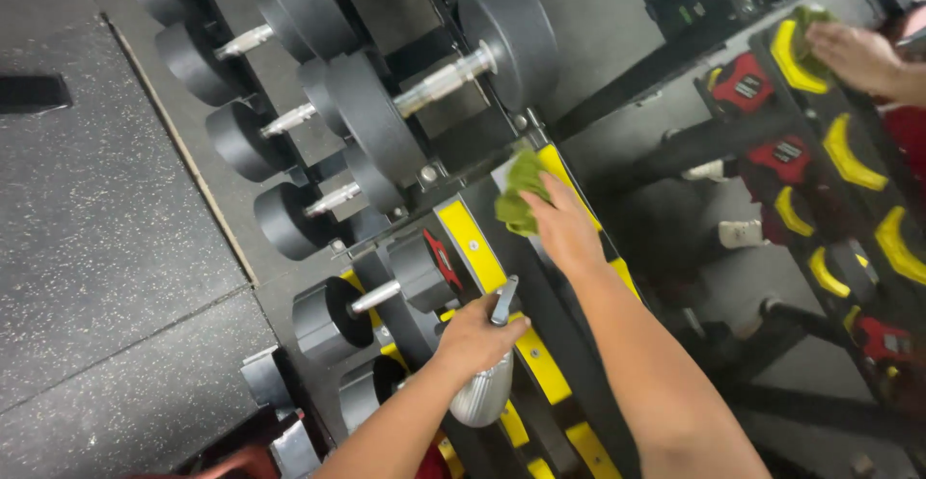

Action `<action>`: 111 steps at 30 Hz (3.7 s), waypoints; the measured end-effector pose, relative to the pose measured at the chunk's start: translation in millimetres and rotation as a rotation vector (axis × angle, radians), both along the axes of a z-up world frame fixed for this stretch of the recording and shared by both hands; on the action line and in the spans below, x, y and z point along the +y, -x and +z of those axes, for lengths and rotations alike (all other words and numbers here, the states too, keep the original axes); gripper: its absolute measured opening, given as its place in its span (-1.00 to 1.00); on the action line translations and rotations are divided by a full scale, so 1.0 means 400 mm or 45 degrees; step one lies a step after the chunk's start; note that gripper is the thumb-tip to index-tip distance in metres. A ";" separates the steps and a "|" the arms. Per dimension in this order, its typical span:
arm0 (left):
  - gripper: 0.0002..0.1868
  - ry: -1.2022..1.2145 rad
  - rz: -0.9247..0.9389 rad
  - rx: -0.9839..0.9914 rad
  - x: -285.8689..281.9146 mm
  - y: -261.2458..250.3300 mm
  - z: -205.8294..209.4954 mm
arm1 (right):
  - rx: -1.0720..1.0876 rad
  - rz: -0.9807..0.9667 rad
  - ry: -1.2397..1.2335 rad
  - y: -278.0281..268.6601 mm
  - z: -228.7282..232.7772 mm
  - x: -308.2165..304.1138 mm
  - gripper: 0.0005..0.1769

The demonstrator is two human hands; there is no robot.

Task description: Cleaning and wiping down dumbbells on a storage rack using a spray bottle and a cloth.

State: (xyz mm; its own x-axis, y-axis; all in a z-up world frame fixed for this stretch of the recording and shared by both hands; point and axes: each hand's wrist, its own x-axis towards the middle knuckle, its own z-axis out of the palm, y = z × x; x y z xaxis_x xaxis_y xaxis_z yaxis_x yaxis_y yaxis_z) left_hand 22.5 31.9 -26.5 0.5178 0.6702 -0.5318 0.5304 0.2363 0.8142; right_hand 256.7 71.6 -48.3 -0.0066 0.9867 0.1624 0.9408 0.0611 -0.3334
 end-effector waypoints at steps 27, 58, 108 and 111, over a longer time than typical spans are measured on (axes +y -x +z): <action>-0.37 0.084 -0.273 0.155 -0.123 -0.116 0.024 | 0.081 -0.530 0.192 0.148 -0.034 -0.807 -0.32; -0.34 0.083 -0.188 0.128 -0.052 0.035 0.037 | 0.238 -0.267 -0.005 0.133 -0.055 -0.502 -0.46; -0.47 -0.182 -1.026 -0.010 -0.874 -0.329 0.154 | 0.294 -1.324 -0.418 -0.080 -0.023 -1.360 -0.48; -0.47 -0.260 -0.979 -0.046 -0.855 -0.321 0.121 | 0.164 -1.280 0.060 -0.132 0.026 -1.480 -0.55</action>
